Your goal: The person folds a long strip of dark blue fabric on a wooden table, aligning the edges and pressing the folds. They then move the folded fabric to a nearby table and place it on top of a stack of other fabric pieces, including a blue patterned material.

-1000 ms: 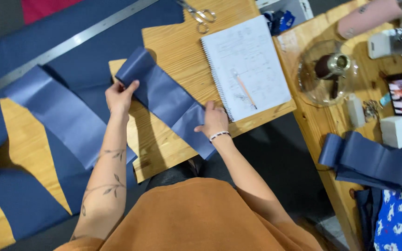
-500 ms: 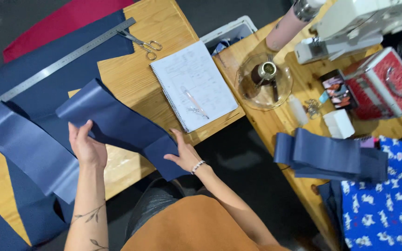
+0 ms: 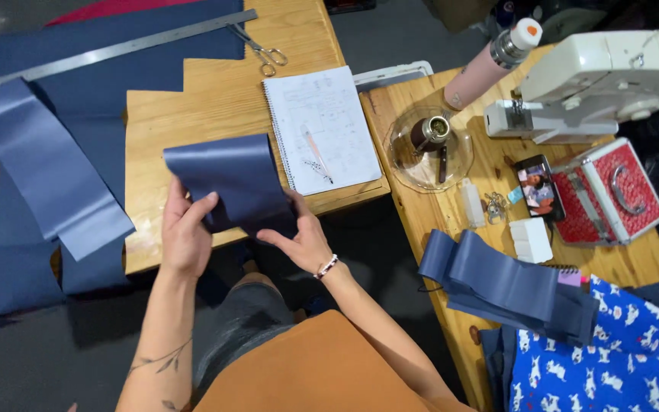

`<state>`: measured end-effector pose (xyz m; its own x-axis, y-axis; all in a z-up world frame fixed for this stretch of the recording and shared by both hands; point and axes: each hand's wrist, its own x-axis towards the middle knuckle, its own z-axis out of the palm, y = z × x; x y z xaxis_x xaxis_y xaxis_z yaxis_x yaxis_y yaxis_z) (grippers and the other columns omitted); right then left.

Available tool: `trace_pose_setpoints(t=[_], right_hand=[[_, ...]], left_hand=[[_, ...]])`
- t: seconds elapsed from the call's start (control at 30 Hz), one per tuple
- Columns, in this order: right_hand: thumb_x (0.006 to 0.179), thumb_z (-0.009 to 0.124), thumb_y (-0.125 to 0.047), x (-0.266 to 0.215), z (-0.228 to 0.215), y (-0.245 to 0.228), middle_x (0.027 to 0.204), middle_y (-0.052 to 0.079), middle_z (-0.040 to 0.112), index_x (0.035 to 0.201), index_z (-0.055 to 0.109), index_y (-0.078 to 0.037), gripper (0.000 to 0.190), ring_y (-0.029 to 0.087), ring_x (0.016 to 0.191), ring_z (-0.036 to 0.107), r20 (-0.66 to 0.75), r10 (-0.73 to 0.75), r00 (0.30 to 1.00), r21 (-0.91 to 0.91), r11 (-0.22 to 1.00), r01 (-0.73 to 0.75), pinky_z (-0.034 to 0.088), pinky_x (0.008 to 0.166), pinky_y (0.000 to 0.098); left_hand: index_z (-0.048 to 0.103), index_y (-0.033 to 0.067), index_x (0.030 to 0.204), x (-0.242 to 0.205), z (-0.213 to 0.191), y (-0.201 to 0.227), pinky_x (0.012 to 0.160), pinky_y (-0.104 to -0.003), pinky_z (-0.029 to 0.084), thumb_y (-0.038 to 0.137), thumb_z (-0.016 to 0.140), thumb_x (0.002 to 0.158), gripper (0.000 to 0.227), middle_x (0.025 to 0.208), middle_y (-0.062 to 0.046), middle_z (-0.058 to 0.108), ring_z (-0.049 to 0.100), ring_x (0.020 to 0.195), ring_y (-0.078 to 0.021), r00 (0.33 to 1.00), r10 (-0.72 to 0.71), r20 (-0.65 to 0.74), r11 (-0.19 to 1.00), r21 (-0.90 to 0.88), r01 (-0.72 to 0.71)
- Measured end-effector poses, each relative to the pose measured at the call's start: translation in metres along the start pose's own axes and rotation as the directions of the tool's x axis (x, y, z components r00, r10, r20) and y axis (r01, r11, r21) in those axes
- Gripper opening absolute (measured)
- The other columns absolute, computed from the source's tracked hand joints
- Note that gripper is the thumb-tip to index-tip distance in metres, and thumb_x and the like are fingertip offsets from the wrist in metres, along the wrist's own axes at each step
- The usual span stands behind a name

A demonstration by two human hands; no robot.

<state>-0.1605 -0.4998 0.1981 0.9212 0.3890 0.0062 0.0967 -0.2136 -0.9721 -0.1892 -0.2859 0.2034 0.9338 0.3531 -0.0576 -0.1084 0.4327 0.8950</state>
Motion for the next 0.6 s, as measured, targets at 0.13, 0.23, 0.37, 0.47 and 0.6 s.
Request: trace_pose_setpoints(t=[0.13, 0.23, 0.37, 0.47, 0.6], right_hand=[[0.071, 0.092, -0.045, -0.002, 0.018, -0.019, 0.126, 0.01, 0.07, 0.139, 0.054, -0.015, 0.084, 0.031, 0.127, 0.062, 0.063, -0.025, 0.998, 0.026, 0.999, 0.023, 0.048, 0.109, 0.0443], [0.076, 0.093, -0.022, 0.017, 0.033, -0.038, 0.114, 0.007, 0.077, 0.12, 0.072, -0.01, 0.05, 0.016, 0.11, 0.069, 0.067, -0.098, 0.993, 0.233, 0.969, 0.08, 0.055, 0.1, 0.0392], [0.076, 0.09, -0.005, 0.064, 0.055, -0.06, 0.1, 0.008, 0.078, 0.101, 0.076, -0.009, 0.029, 0.018, 0.103, 0.073, -0.153, -0.17, 0.973, 0.262, 0.943, 0.206, 0.058, 0.091, 0.0338], [0.076, 0.089, -0.002, 0.118, 0.066, -0.056, 0.094, 0.011, 0.077, 0.099, 0.077, -0.008, 0.027, 0.02, 0.099, 0.073, -0.221, -0.134, 0.966, 0.287, 0.938, 0.195, 0.058, 0.09, 0.0366], [0.077, 0.094, -0.014, 0.202, 0.086, -0.044, 0.095, 0.006, 0.078, 0.102, 0.078, -0.01, 0.031, 0.012, 0.092, 0.07, -0.337, -0.096, 0.936, 0.303, 0.931, 0.205, 0.059, 0.088, 0.0348]], left_hand=[[0.044, 0.0164, 0.152, -0.026, -0.009, 0.025, 0.106, -0.041, 0.053, -0.001, 0.058, 0.093, 0.063, 0.133, -0.002, 0.061, 0.061, 0.124, -0.0173, 0.999, -0.011, 0.042, 0.995, 0.1, 0.007], [0.049, 0.0103, 0.146, -0.023, -0.015, 0.044, 0.103, -0.037, 0.049, -0.004, 0.058, 0.094, 0.054, 0.124, -0.003, 0.061, 0.055, 0.117, -0.0132, 0.986, -0.019, 0.167, 0.962, 0.273, -0.028], [0.053, 0.0087, 0.129, 0.005, -0.021, 0.063, 0.098, -0.03, 0.045, 0.002, 0.069, 0.094, 0.039, 0.111, -0.004, 0.056, 0.052, 0.108, -0.0128, 0.962, 0.112, 0.249, 0.918, 0.346, -0.196], [0.061, 0.0095, 0.119, 0.036, -0.059, 0.014, 0.085, -0.028, 0.048, 0.008, 0.082, 0.086, 0.04, 0.101, -0.001, 0.062, 0.057, 0.094, -0.0114, 0.987, 0.008, 0.16, 0.927, 0.37, -0.068], [0.073, 0.0106, 0.093, 0.053, -0.068, 0.017, 0.064, -0.027, 0.052, 0.016, 0.09, 0.083, 0.02, 0.081, -0.002, 0.071, 0.065, 0.074, -0.0113, 0.975, -0.223, -0.02, 0.9, 0.381, 0.214]])
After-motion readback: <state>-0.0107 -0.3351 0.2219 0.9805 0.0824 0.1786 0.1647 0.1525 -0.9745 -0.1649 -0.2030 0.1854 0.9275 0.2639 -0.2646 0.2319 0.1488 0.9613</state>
